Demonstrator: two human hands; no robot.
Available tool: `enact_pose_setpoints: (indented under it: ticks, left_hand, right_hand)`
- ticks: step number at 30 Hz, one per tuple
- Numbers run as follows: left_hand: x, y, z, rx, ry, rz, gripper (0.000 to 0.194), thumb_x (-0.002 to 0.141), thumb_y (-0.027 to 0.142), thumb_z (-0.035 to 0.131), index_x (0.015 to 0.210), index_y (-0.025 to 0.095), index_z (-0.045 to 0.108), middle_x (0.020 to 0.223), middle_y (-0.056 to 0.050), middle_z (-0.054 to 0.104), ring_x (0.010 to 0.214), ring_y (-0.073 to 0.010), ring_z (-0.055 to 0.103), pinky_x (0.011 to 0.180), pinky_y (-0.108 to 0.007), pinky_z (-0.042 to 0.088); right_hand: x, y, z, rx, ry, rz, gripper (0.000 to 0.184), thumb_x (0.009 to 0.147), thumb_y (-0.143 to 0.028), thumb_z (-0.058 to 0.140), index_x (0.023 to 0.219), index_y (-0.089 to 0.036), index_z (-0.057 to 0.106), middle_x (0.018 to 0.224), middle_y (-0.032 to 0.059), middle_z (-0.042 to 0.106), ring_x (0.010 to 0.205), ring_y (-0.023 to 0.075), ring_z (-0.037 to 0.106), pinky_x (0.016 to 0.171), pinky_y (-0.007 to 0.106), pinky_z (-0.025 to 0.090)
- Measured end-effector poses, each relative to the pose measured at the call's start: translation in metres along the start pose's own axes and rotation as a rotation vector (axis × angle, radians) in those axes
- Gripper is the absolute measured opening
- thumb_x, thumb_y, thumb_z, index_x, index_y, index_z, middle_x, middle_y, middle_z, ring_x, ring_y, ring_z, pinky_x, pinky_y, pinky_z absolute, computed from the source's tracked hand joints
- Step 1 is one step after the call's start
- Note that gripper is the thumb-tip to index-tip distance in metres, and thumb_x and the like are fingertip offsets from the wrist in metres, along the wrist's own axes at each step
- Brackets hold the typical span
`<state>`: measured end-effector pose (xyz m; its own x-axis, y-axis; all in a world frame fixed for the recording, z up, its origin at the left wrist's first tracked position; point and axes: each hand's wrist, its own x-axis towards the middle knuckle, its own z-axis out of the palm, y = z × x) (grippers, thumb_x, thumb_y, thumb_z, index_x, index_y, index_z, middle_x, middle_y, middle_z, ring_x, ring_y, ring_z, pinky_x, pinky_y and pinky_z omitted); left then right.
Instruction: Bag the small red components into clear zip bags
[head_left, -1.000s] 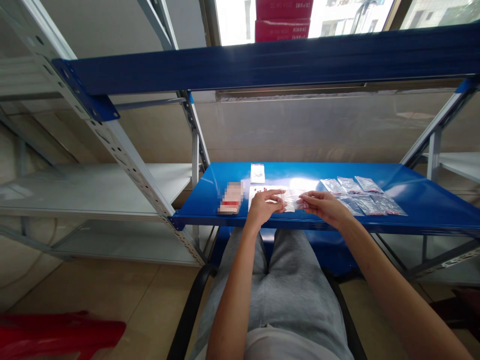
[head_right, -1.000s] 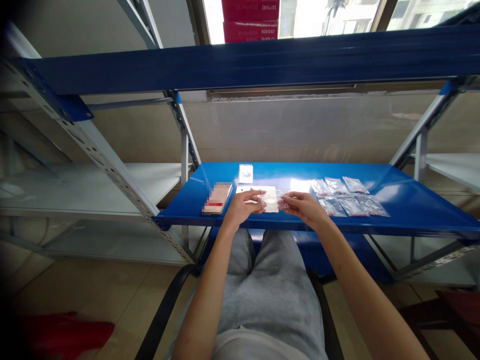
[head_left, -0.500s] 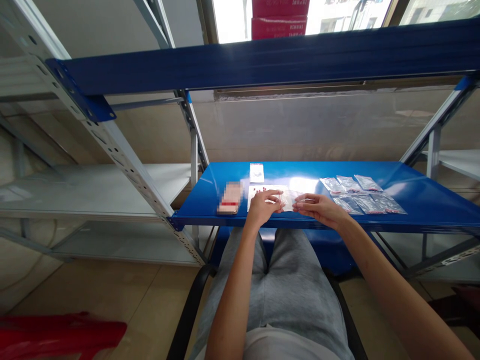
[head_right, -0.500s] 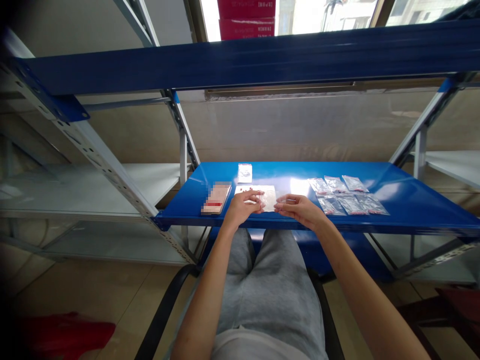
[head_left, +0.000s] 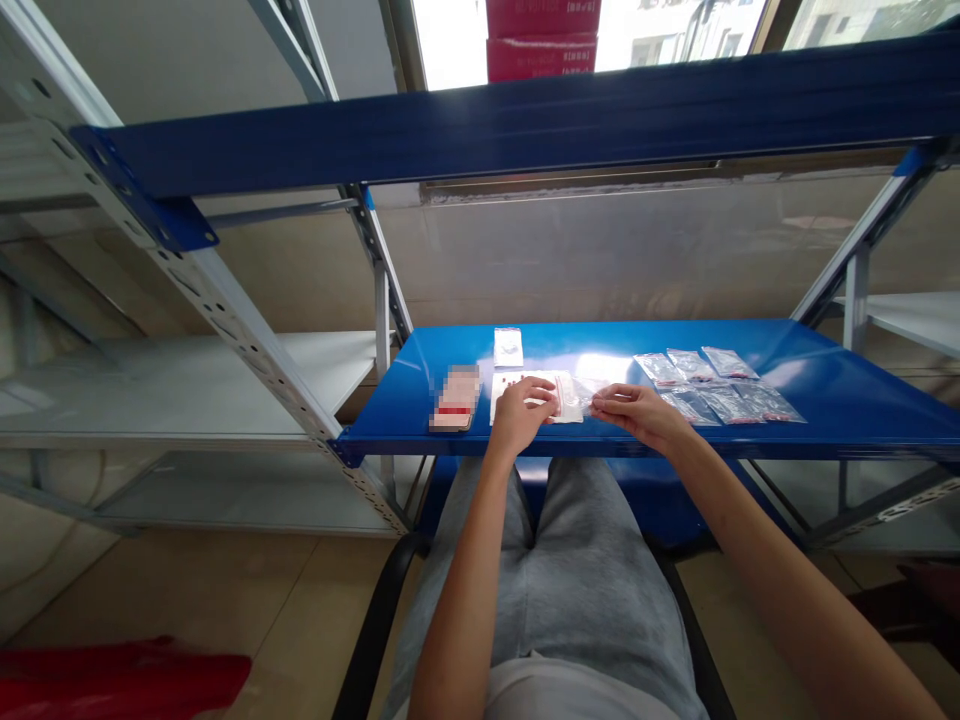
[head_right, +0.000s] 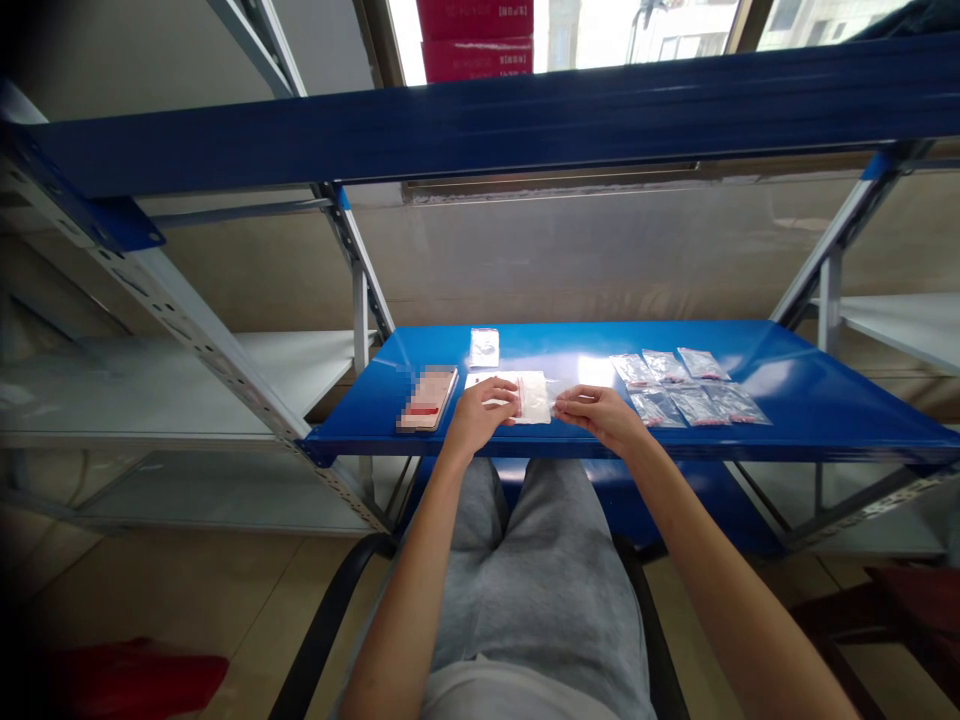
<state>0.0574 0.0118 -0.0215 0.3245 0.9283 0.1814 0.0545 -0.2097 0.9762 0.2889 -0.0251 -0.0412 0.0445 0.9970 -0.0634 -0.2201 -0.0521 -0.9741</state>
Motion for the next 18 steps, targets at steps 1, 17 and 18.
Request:
enact_pose_setpoints:
  ticks: [1, 17, 18]
  left_hand:
    - [0.001, 0.003, -0.004, 0.031, 0.033, 0.023, 0.022, 0.081, 0.019, 0.072, 0.103, 0.016, 0.071, 0.094, -0.006, 0.073, 0.073, -0.0164, 0.073, 0.061, -0.025, 0.059]
    - [0.106, -0.042, 0.009, 0.872, -0.1, 0.288, 0.087, 0.07, 0.041, 0.089, 0.144, 0.013, 0.054, 0.13, -0.019, 0.066, 0.122, -0.0367, 0.059, 0.106, -0.047, 0.043]
    - [0.106, -0.046, 0.011, 0.875, -0.083, 0.29, 0.088, 0.071, 0.043, 0.088, 0.145, 0.013, 0.052, 0.129, -0.019, 0.066, 0.12, -0.0365, 0.059, 0.106, -0.047, 0.043]
  right_hand:
    - [0.002, -0.004, -0.002, -0.017, 0.016, -0.02, 0.035, 0.055, -0.035, 0.098, 0.074, -0.017, 0.075, 0.084, 0.0043, 0.077, 0.084, 0.0186, 0.075, 0.092, 0.032, 0.062]
    - [0.108, -0.08, 0.045, -0.94, 0.169, -0.028, 0.024, 0.056, 0.003, 0.085, 0.052, -0.013, 0.068, 0.05, 0.0066, 0.066, 0.053, 0.0217, 0.07, 0.061, 0.035, 0.066]
    - [0.11, -0.081, 0.049, -0.983, 0.162, -0.018, 0.025, 0.056, 0.004, 0.085, 0.051, -0.014, 0.067, 0.05, 0.0068, 0.066, 0.053, 0.0221, 0.07, 0.06, 0.035, 0.066]
